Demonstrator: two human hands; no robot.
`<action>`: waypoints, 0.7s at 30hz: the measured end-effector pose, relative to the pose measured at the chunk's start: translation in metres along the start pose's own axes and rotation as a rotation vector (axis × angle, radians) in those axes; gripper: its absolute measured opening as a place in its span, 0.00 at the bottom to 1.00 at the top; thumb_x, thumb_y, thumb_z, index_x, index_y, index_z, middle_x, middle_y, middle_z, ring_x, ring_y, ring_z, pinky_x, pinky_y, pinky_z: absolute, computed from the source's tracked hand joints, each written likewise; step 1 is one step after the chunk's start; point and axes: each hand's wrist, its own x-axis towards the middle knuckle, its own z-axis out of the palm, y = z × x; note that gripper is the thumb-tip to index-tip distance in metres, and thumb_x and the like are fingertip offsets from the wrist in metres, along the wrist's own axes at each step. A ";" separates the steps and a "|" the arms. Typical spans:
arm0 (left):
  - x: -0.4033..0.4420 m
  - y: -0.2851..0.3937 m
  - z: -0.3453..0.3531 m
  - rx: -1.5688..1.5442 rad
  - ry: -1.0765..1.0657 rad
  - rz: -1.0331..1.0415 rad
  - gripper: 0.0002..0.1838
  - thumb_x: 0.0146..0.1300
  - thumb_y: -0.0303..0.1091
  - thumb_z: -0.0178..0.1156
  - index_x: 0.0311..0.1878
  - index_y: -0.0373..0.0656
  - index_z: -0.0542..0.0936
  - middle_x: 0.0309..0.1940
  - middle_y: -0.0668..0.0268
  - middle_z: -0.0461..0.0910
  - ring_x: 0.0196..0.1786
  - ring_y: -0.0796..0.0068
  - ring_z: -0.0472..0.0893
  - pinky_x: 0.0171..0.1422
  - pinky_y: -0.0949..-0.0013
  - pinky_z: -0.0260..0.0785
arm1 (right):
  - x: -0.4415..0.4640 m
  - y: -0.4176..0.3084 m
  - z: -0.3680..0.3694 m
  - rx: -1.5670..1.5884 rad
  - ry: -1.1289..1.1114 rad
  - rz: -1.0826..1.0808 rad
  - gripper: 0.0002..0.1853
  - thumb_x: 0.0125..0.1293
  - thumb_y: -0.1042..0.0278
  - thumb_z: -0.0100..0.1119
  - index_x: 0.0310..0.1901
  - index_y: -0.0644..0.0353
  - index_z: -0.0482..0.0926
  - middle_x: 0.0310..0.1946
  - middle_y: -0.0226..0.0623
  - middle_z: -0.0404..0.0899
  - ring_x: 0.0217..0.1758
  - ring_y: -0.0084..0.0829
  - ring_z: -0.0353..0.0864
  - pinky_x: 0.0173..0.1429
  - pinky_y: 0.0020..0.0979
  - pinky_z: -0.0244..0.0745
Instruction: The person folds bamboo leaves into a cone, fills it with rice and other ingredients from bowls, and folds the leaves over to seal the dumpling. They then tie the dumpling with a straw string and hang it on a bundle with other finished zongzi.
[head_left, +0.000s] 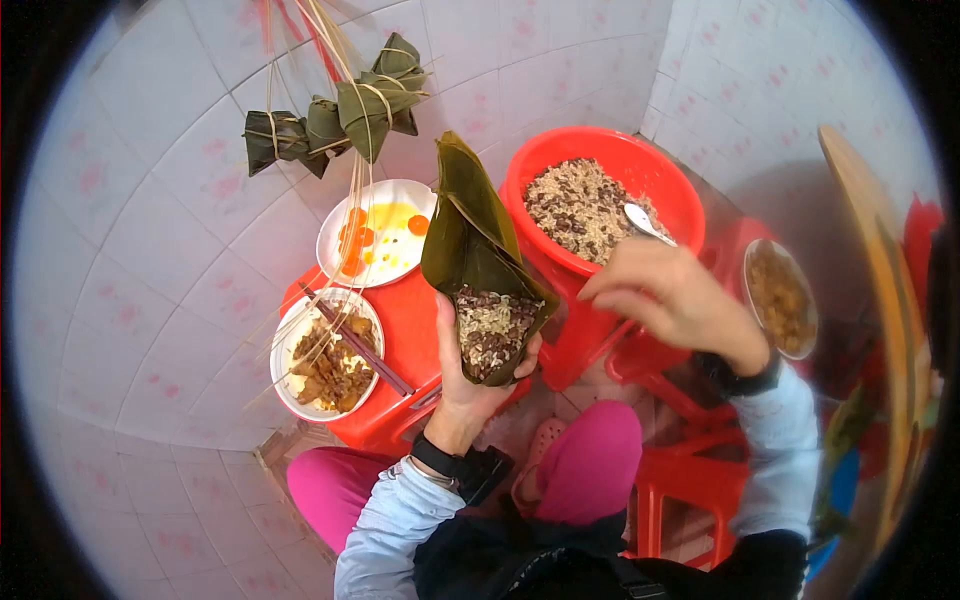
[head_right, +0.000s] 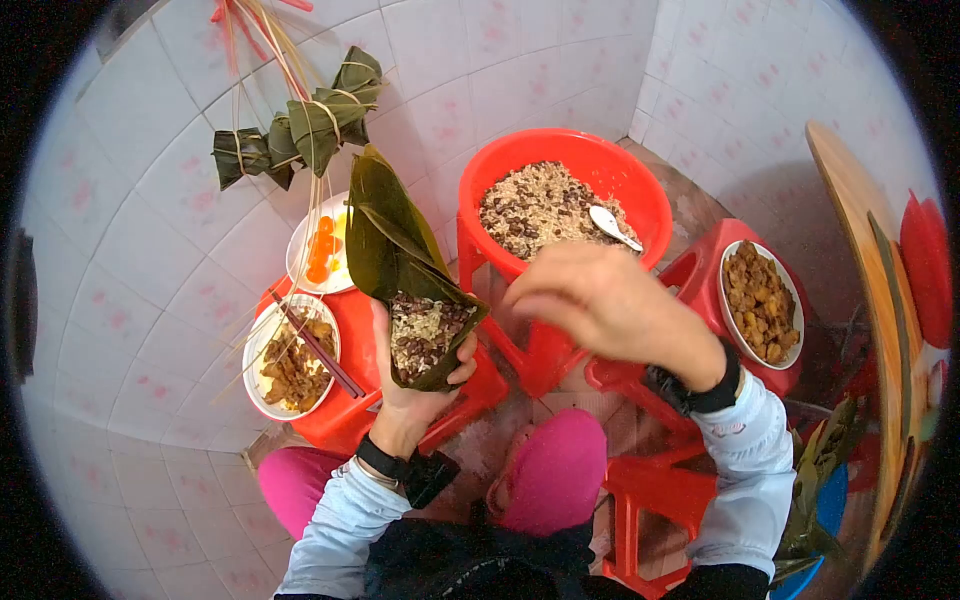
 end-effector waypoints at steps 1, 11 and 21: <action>0.000 -0.002 0.000 -0.002 -0.001 -0.006 0.41 0.60 0.74 0.39 0.55 0.44 0.72 0.45 0.60 0.78 0.31 0.68 0.71 0.22 0.72 0.60 | 0.001 -0.011 0.005 0.054 -0.046 -0.009 0.05 0.60 0.71 0.59 0.38 0.57 0.81 0.31 0.39 0.78 0.36 0.42 0.79 0.39 0.36 0.74; -0.009 -0.006 0.002 0.056 0.098 -0.074 0.43 0.59 0.76 0.37 0.52 0.43 0.73 0.39 0.63 0.78 0.30 0.70 0.73 0.23 0.74 0.59 | 0.007 -0.012 0.030 -0.221 -0.177 -0.138 0.07 0.63 0.63 0.56 0.39 0.54 0.79 0.26 0.35 0.72 0.27 0.38 0.76 0.26 0.37 0.69; -0.012 -0.003 -0.001 -0.014 0.055 -0.060 0.44 0.60 0.77 0.33 0.52 0.43 0.74 0.38 0.62 0.79 0.31 0.69 0.78 0.25 0.72 0.62 | 0.018 -0.019 0.030 -0.117 -0.062 -0.076 0.08 0.60 0.67 0.59 0.42 0.53 0.79 0.25 0.33 0.69 0.24 0.36 0.75 0.25 0.35 0.69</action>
